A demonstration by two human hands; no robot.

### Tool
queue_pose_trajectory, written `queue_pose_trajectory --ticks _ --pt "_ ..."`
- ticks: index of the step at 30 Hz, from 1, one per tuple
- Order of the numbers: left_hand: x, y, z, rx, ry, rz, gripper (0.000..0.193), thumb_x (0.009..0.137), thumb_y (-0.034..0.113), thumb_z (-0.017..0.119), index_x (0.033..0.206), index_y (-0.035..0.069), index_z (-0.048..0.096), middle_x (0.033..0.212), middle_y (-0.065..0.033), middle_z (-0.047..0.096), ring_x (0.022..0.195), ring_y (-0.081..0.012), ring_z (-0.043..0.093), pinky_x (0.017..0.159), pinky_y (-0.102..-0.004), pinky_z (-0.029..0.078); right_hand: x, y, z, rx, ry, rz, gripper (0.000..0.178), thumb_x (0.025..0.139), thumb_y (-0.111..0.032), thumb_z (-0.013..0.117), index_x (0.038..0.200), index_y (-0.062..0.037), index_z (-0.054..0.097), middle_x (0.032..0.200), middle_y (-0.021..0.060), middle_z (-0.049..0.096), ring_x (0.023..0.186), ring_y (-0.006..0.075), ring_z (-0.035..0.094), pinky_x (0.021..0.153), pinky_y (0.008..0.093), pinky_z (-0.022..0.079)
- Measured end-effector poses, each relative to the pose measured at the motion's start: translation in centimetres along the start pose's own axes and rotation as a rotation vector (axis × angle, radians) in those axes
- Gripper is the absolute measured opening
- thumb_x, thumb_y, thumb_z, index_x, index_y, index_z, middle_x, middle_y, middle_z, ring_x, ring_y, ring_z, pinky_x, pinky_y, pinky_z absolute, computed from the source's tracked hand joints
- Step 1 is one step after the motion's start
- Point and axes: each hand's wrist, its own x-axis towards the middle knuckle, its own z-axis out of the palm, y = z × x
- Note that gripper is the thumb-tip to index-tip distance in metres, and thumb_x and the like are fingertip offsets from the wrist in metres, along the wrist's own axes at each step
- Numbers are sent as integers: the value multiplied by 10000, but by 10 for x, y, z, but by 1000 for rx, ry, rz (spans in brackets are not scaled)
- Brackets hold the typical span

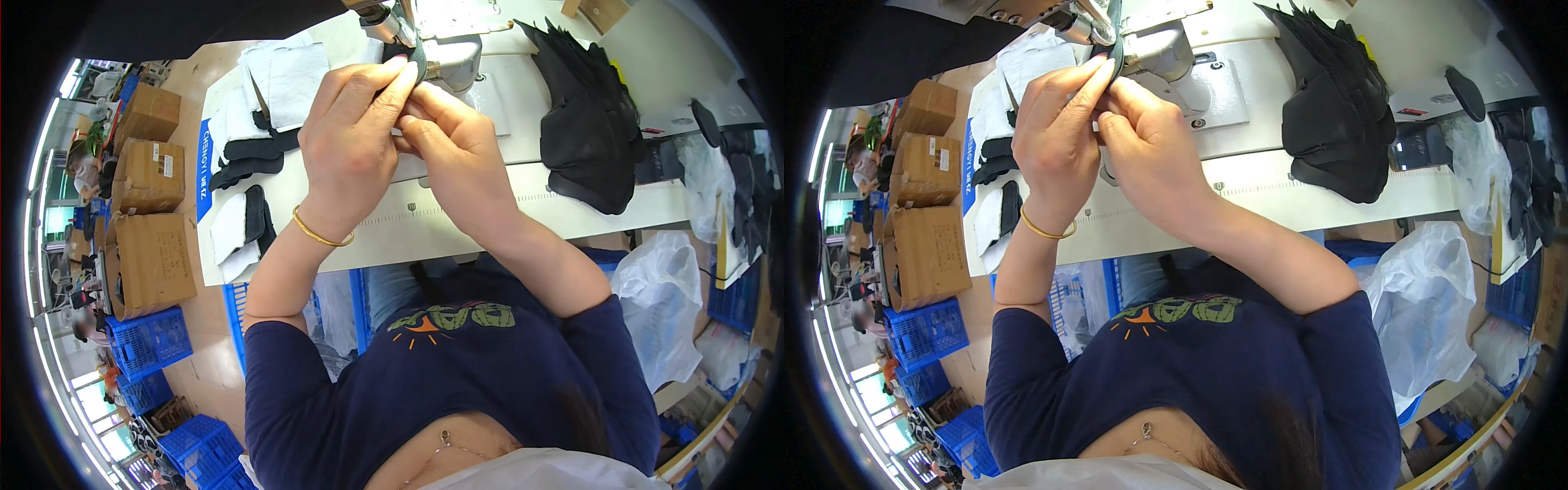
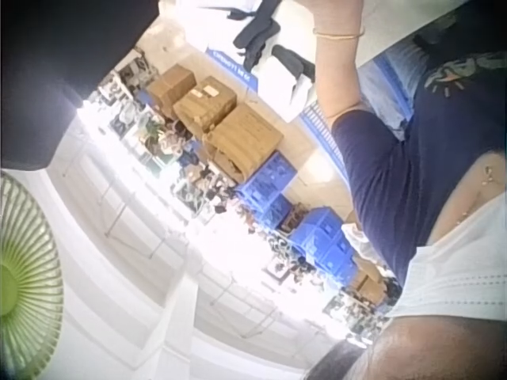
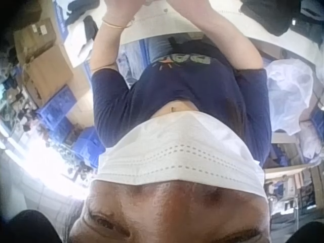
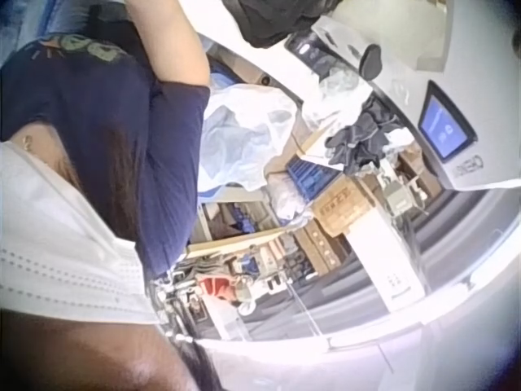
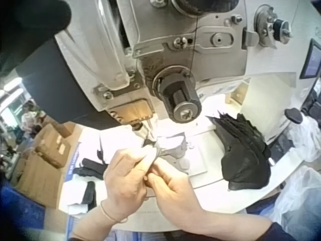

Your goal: Sewing together various fabric and synthetic components of a shoe upper using an industrial sewing machine.

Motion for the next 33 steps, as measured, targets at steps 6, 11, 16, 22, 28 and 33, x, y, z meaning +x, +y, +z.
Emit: queue_pose_trajectory --ticks 6,11,16,22,28,33 --pt "2 -8 1 -16 8 22 388 647 0 676 1032 -2 728 1017 -75 686 934 -259 643 770 -332 554 4 6 6 26 -6 -48 381 977 5 453 1342 99 511 1249 107 621 1090 118 589 946 275 509" --pt "3 -13 3 -2 22 32 375 648 31 705 1021 8 728 984 -65 687 910 -242 645 747 -320 551 5 6 10 36 -10 -89 384 982 -11 459 1349 96 495 1222 93 617 1049 99 581 915 271 504" --pt "4 -13 6 7 36 29 368 648 31 706 1015 10 728 972 -60 690 890 -230 644 736 -316 548 6 4 10 -20 10 -119 341 990 -24 457 1306 78 532 1136 64 617 969 76 565 856 256 501" --pt "6 -12 6 46 22 26 358 651 40 701 1007 9 727 948 -57 691 864 -225 641 714 -307 541 7 6 12 4 55 -119 250 972 -60 424 1151 65 546 815 75 581 736 92 497 647 293 442" --pt "8 -9 9 97 25 20 309 671 49 684 976 16 724 907 -52 677 833 -214 634 685 -304 532 7 8 11 8 75 -139 236 1001 -95 435 1130 61 556 766 50 550 705 66 462 601 277 412" --pt "9 -6 8 138 22 9 292 677 49 686 965 27 725 896 -43 669 821 -201 630 663 -297 525 5 4 8 -39 52 -110 242 1005 -107 440 1130 66 554 756 62 554 715 71 464 614 286 422"
